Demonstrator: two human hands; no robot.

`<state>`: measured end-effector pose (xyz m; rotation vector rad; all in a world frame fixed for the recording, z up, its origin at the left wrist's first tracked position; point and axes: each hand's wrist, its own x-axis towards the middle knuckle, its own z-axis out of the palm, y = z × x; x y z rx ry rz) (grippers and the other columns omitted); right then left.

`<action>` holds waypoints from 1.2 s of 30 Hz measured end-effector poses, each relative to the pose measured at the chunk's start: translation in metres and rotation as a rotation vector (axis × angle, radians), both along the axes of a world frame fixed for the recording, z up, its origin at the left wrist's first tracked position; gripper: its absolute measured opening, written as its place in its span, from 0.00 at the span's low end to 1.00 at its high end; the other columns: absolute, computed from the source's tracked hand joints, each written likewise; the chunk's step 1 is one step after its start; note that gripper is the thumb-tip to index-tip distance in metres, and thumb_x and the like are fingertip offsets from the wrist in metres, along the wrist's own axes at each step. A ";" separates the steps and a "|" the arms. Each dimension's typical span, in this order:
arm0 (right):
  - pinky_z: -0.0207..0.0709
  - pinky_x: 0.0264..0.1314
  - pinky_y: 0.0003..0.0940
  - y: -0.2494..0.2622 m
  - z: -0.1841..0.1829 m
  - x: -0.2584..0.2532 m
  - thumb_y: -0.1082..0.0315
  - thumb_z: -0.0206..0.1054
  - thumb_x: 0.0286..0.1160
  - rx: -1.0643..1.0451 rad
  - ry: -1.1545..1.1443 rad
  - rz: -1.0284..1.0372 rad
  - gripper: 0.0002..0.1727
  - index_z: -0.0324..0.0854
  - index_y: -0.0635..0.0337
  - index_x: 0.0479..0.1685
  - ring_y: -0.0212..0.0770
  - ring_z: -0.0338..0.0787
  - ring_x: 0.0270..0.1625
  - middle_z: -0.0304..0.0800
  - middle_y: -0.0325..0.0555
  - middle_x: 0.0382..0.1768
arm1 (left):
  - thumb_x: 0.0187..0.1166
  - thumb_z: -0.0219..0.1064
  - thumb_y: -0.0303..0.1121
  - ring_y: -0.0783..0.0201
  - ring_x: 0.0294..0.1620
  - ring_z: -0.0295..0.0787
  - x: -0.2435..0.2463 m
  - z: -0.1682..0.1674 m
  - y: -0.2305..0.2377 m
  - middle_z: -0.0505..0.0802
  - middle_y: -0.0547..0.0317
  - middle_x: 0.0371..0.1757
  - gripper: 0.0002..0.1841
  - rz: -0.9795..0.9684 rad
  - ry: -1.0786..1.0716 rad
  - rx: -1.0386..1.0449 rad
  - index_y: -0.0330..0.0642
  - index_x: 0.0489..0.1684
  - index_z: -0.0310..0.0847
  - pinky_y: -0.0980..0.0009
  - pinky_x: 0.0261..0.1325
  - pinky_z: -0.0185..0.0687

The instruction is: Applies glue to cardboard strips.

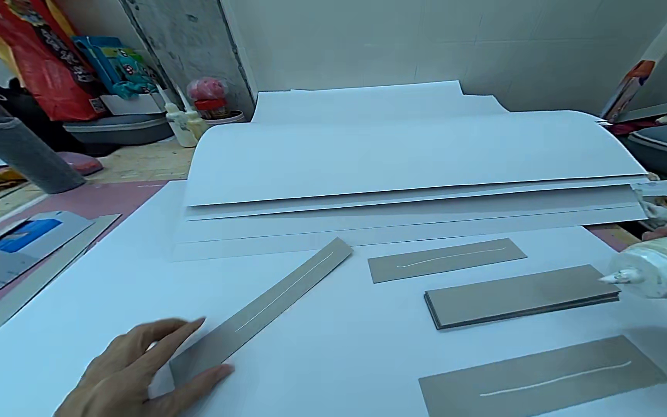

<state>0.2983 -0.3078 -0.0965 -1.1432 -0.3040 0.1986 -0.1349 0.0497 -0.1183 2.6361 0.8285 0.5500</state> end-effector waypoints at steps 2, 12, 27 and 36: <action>0.90 0.55 0.33 0.013 0.002 -0.009 0.66 0.48 0.88 -0.052 -0.076 0.045 0.12 0.71 0.58 0.61 0.39 0.94 0.52 0.91 0.45 0.50 | 0.71 0.77 0.45 0.28 0.59 0.85 0.030 0.002 -0.013 0.87 0.23 0.60 0.32 -0.088 -0.045 0.127 0.24 0.64 0.84 0.35 0.59 0.77; 0.93 0.34 0.30 0.093 0.013 -0.070 0.60 0.89 0.27 -0.300 -0.538 -0.080 0.43 0.75 0.44 0.58 0.29 0.96 0.39 0.93 0.27 0.40 | 0.71 0.75 0.48 0.54 0.42 0.90 0.219 -0.003 -0.092 0.91 0.49 0.39 0.21 -0.629 -0.166 0.169 0.35 0.42 0.92 0.60 0.42 0.85; 0.90 0.47 0.25 0.019 0.009 -0.006 0.64 0.86 0.38 -0.542 -0.687 -0.300 0.39 0.75 0.46 0.60 0.23 0.92 0.47 0.89 0.26 0.47 | 0.59 0.81 0.49 0.60 0.33 0.88 0.233 -0.005 -0.088 0.88 0.57 0.28 0.20 -0.645 -0.159 0.255 0.39 0.31 0.94 0.65 0.33 0.81; 0.91 0.42 0.25 -0.013 0.000 0.022 0.70 0.66 0.81 -0.168 -0.113 -0.409 0.12 0.73 0.48 0.58 0.28 0.95 0.37 0.92 0.28 0.40 | 0.62 0.79 0.48 0.59 0.37 0.89 0.230 -0.003 -0.091 0.90 0.57 0.32 0.17 -0.617 -0.167 0.274 0.42 0.33 0.96 0.65 0.36 0.82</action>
